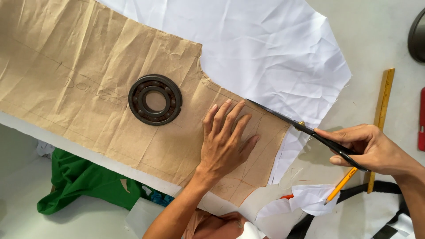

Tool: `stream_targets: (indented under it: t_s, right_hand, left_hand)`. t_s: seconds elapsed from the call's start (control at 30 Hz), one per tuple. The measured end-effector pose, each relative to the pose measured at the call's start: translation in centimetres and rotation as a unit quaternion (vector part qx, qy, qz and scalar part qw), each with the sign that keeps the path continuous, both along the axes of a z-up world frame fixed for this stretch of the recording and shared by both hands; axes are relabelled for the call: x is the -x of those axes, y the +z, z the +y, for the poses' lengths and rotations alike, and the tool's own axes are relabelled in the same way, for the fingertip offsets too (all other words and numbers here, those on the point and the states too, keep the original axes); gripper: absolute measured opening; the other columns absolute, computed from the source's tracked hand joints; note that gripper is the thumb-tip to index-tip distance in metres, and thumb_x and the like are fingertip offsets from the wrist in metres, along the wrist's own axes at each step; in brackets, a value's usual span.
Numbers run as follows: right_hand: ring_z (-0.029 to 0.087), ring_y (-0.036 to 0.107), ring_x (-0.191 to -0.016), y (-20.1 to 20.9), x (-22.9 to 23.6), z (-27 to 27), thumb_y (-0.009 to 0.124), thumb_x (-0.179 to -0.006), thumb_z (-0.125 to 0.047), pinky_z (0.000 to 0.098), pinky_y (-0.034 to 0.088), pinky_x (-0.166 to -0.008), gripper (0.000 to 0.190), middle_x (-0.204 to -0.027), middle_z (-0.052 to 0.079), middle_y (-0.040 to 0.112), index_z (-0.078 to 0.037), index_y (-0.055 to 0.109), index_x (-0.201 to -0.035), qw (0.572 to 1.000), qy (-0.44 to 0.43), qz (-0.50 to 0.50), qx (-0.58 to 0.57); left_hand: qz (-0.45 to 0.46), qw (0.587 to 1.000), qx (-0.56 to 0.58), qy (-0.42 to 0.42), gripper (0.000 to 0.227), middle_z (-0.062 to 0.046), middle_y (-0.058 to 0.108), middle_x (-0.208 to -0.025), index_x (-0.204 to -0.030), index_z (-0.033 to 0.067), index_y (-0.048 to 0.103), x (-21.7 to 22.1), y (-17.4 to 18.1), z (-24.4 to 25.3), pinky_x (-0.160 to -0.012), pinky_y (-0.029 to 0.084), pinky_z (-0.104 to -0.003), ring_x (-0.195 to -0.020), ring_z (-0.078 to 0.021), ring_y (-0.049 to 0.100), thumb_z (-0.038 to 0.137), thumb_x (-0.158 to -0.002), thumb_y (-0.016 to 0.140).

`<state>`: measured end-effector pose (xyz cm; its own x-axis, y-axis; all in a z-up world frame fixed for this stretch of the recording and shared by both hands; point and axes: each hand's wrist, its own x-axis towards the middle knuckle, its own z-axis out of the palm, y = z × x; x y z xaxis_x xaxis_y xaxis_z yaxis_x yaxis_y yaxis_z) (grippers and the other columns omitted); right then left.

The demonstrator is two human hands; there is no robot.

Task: The person marks a white fabric using a ruler and pencil, then uses shears to cut the fabric along the outline of a paper pattern. The person also cuts a separate piece of white fabric.

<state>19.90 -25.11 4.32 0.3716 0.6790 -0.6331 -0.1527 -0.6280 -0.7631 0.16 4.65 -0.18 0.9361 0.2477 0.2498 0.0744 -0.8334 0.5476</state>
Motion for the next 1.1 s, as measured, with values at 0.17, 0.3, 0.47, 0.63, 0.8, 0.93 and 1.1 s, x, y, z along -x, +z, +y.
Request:
stream_targets:
  t_s: [0.17, 0.3, 0.47, 0.63, 0.8, 0.93, 1.1]
  right_hand:
    - [0.015, 0.027, -0.060, 0.1, -0.2, 0.9, 0.089, -0.066, -0.007, 0.0275, 0.023, -0.052, 0.072, -0.085, -0.005, 0.063, -0.004, 0.073, -0.136, 1.000, 0.009, -0.004, 0.007]
    - [0.015, 0.027, -0.056, 0.2, -0.5, 1.8, 0.089, -0.066, -0.011, 0.0279, 0.026, -0.049, 0.075, -0.067, -0.002, 0.042, -0.006, 0.070, -0.138, 0.999, 0.037, -0.014, -0.008]
    - [0.016, 0.030, -0.056, 1.1, -0.4, 2.5, 0.089, -0.066, -0.007, 0.0286, 0.023, -0.049, 0.074, -0.063, -0.001, 0.039, -0.004, 0.071, -0.138, 0.999, 0.033, -0.003, 0.009]
    - [0.016, 0.028, -0.058, 0.6, -0.2, 1.9, 0.090, -0.065, -0.010, 0.0276, 0.026, -0.051, 0.075, -0.069, -0.002, 0.046, -0.006, 0.072, -0.138, 0.999, 0.020, -0.014, 0.023]
    - [0.015, 0.027, -0.058, 0.1, -0.3, 2.2, 0.091, -0.065, -0.010, 0.0275, 0.025, -0.050, 0.073, -0.074, -0.004, 0.058, -0.008, 0.073, -0.136, 0.999, 0.036, -0.033, -0.002]
    - [0.015, 0.028, -0.057, 0.3, -0.2, 2.8, 0.091, -0.064, -0.010, 0.0281, 0.025, -0.050, 0.076, -0.066, -0.002, 0.039, -0.007, 0.071, -0.138, 0.999, 0.040, -0.026, -0.003]
    - [0.015, 0.028, -0.056, 0.7, -0.1, 3.1, 0.090, -0.063, -0.010, 0.0292, 0.022, -0.050, 0.074, -0.064, -0.001, 0.041, -0.006, 0.073, -0.135, 0.999, 0.024, -0.020, 0.019]
  left_hand:
    - [-0.001, 1.000, 0.006, -0.003, 0.036, -0.013, 0.060, -0.142, -0.119, 0.0094, 0.065, 0.0, 0.0, 0.1, -0.116, 0.034, -0.051, -0.135, -0.0337, 0.054, 0.041, -0.102, 0.061]
    - [-0.001, 1.000, 0.012, -0.005, 0.035, -0.013, 0.059, -0.142, -0.119, 0.0092, 0.064, -0.1, 0.2, 0.3, -0.116, 0.035, -0.052, -0.134, -0.0341, 0.054, 0.040, -0.102, 0.062]
    - [-0.002, 1.000, 0.025, -0.001, 0.034, -0.013, 0.059, -0.142, -0.119, 0.0096, 0.064, -0.1, 0.2, 0.3, -0.116, 0.035, -0.051, -0.134, -0.0339, 0.054, 0.039, -0.102, 0.064]
    - [-0.006, 0.998, 0.067, 0.002, 0.031, -0.015, 0.058, -0.137, -0.114, 0.0095, 0.061, -0.1, 0.2, 0.3, -0.117, 0.034, -0.051, -0.134, -0.0354, 0.053, 0.033, -0.096, 0.071]
    - [-0.010, 0.996, 0.088, 0.003, 0.029, -0.013, 0.059, -0.126, -0.108, 0.0090, 0.058, -0.1, 0.2, 0.3, -0.117, 0.034, -0.052, -0.135, -0.0368, 0.052, 0.030, -0.094, 0.072]
    - [-0.007, 0.996, 0.086, 0.004, 0.029, -0.013, 0.059, -0.123, -0.107, 0.0092, 0.056, 0.0, 0.0, 0.2, -0.117, 0.034, -0.052, -0.135, -0.0363, 0.052, 0.030, -0.094, 0.072]
    - [-0.007, 0.996, 0.085, 0.005, 0.029, -0.012, 0.058, -0.120, -0.106, 0.0097, 0.055, -0.1, 0.0, 0.2, -0.116, 0.035, -0.051, -0.133, -0.0362, 0.052, 0.031, -0.094, 0.071]
